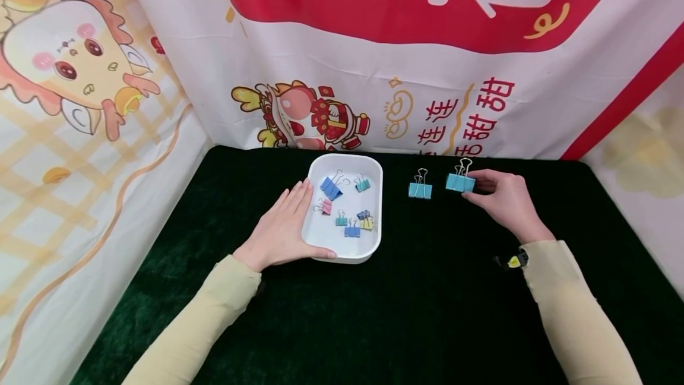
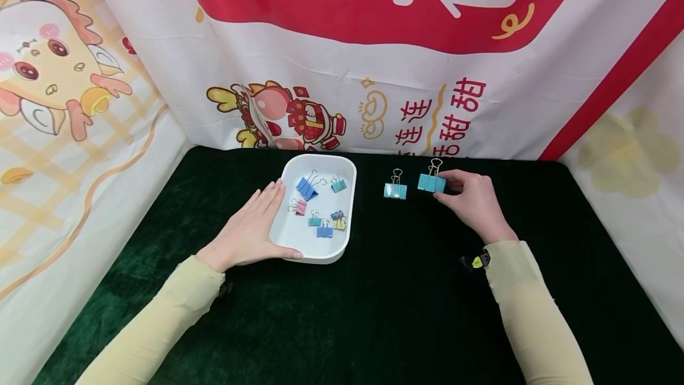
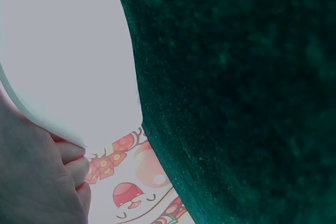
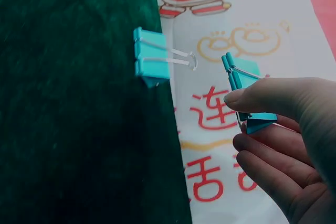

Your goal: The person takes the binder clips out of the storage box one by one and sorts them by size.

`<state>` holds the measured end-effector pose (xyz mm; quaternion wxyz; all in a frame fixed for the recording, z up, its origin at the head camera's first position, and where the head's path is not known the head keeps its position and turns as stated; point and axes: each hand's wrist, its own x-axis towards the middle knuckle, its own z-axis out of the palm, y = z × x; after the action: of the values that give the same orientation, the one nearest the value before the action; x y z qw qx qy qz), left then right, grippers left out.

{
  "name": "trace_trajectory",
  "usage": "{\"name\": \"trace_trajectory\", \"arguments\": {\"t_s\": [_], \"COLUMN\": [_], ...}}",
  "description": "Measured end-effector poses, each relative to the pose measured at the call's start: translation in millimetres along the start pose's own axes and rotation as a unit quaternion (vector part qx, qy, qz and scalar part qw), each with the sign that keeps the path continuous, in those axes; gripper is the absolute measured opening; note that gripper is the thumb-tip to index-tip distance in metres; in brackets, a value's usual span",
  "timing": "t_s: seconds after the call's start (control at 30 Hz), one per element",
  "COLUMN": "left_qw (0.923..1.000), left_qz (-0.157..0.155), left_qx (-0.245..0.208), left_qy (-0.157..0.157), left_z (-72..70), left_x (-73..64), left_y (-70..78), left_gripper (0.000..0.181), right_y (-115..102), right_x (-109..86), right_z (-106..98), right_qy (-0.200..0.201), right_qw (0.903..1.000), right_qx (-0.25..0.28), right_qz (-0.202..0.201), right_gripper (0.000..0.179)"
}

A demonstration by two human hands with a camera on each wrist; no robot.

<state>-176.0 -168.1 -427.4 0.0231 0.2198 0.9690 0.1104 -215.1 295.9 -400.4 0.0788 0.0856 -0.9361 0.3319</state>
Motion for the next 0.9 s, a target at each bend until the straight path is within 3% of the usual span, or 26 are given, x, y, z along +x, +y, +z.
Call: {"name": "trace_trajectory", "arguments": {"t_s": [0.4, 0.9], "left_qw": [1.0000, 1.0000], "left_qz": [0.001, -0.002], "left_qx": [-0.007, -0.009], "left_qy": [0.000, 0.000], "left_z": [-0.8, -0.1], "left_x": [-0.1, -0.4], "left_y": [0.8, 1.0], "left_gripper": [0.143, 0.144], "right_y": [28, 49], "right_x": [-1.1, 14.3], "right_z": [3, 20], "right_qy": [-0.034, -0.079], "right_qw": [0.9991, 0.9963], "right_qx": [0.009, 0.008], "right_qz": [0.024, 0.034], "right_gripper": [0.038, 0.036]}}
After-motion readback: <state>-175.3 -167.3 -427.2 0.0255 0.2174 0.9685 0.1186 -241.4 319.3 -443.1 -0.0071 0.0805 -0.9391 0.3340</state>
